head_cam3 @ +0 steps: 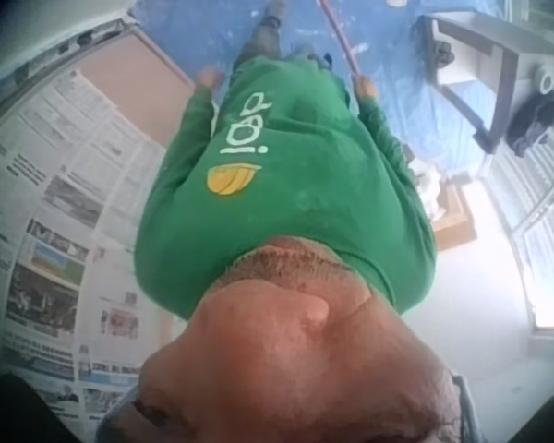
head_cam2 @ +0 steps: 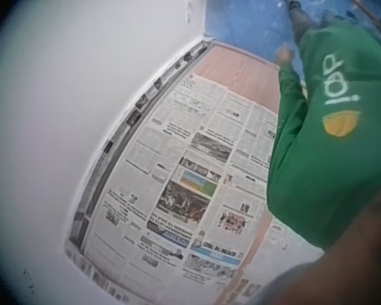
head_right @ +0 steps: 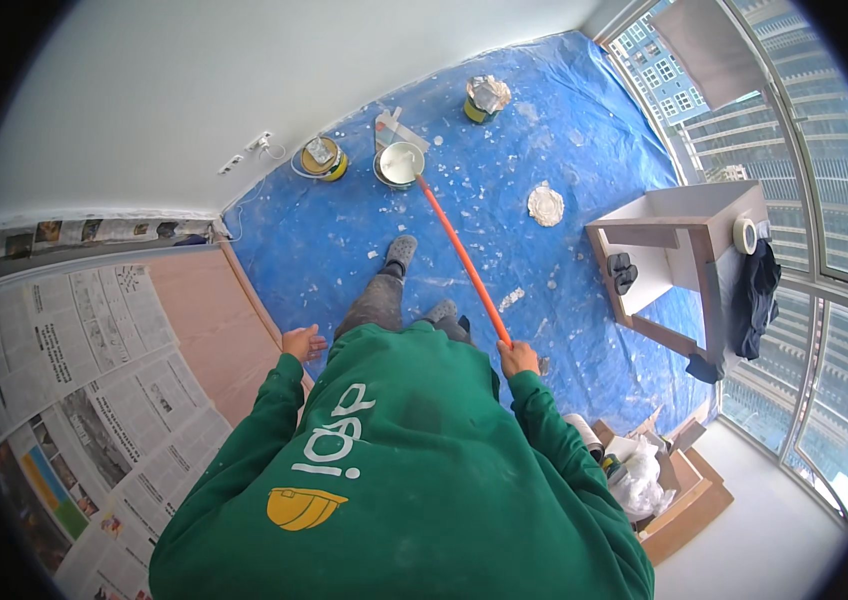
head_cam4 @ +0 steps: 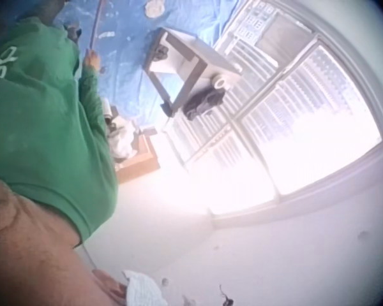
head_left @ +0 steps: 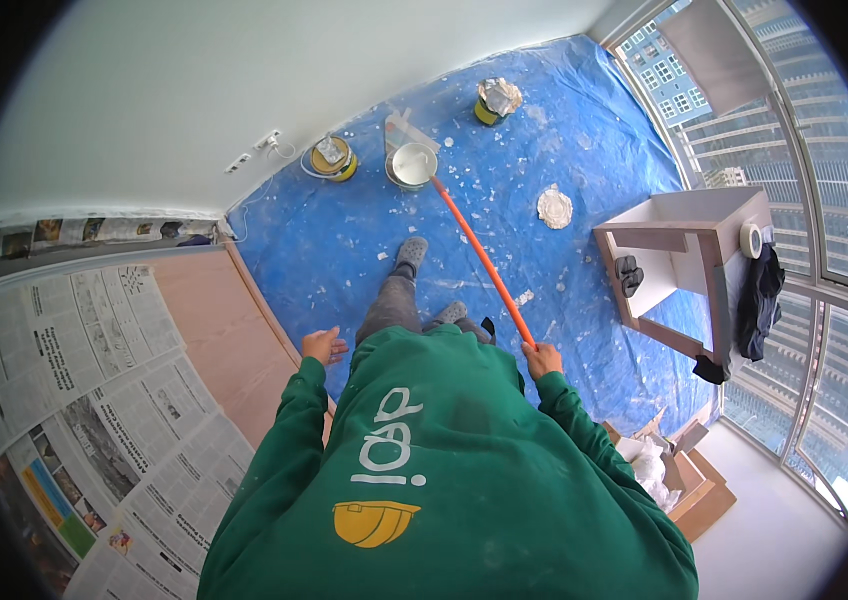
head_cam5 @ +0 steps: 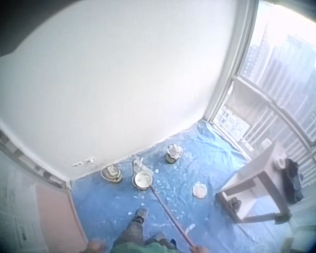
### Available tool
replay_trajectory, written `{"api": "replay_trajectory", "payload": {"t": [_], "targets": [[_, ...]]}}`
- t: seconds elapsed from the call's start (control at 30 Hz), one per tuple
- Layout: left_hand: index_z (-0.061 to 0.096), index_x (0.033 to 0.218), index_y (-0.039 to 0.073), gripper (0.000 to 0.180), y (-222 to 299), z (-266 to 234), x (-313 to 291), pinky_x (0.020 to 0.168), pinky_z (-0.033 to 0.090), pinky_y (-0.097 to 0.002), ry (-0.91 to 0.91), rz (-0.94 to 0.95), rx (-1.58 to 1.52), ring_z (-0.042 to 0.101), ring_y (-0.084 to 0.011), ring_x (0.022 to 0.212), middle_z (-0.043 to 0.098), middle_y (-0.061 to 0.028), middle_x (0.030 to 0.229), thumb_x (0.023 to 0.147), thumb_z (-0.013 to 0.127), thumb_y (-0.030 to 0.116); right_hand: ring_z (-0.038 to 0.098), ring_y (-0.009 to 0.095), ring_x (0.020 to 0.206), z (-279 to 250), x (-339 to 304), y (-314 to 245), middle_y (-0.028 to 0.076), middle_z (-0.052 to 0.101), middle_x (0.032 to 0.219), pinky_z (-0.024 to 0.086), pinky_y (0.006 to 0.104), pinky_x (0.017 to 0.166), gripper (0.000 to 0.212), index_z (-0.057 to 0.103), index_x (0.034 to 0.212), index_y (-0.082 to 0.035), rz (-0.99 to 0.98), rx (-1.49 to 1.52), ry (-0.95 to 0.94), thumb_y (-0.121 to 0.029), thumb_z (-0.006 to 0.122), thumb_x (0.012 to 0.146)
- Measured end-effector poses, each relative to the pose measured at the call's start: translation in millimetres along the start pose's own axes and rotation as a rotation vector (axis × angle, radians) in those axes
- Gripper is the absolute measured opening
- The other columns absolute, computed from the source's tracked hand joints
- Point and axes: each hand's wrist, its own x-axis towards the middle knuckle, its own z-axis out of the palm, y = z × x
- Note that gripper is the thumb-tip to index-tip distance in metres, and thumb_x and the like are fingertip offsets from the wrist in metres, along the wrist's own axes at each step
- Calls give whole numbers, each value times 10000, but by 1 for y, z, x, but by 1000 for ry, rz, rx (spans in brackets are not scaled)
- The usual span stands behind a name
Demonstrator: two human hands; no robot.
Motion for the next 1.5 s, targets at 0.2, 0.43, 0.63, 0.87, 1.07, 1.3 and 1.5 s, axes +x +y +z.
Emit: {"api": "replay_trajectory", "payload": {"t": [0.2,0.43,0.63,0.87,1.07,1.3,1.5], "targets": [[537,1054,11,380,6,-14,8,669,494,-428,-7,-8,-52,666,-284,783,645,-157,937,832,646,300,603,432,850,6,20,-27,262,629,833,452,497,755,494,656,859,11,1,3,7,-467,536,828],[514,1058,14,369,-30,-33,21,695,480,-467,79,-73,-57,655,-317,827,631,-174,979,838,642,281,598,437,863,-10,1,-13,271,625,861,454,493,774,507,651,897,17,-33,-5,-18,-468,520,830],[501,1079,36,371,-36,-22,15,690,478,-462,61,-135,-73,655,-311,826,628,-165,988,842,636,287,600,429,894,-2,6,-20,269,629,870,460,483,791,499,662,909,0,-5,-7,-32,-473,523,830],[517,1043,40,345,-31,-21,12,667,485,-436,21,-67,-67,657,-282,808,636,-137,925,842,637,293,597,425,907,-13,-12,-29,274,623,896,458,484,799,496,659,912,-3,86,-5,-22,-472,523,828],[529,1022,37,324,-39,-21,16,652,488,-426,40,-64,-56,654,-276,788,637,-135,912,842,636,284,594,429,889,-7,-9,-7,263,626,900,452,490,794,492,657,895,-1,17,-31,-18,-465,504,835],[525,1034,34,326,-36,-15,3,633,482,-412,44,-54,-51,654,-276,770,633,-142,926,844,631,277,602,417,884,1,2,-5,252,633,885,456,483,788,487,657,907,-4,15,-26,-22,-462,508,830],[510,1065,30,349,-50,-16,10,634,486,-421,49,-67,-58,658,-283,773,631,-148,941,848,627,276,607,409,890,-10,-23,4,250,636,884,458,475,790,471,665,904,-11,78,21,-22,-455,533,820]]}}
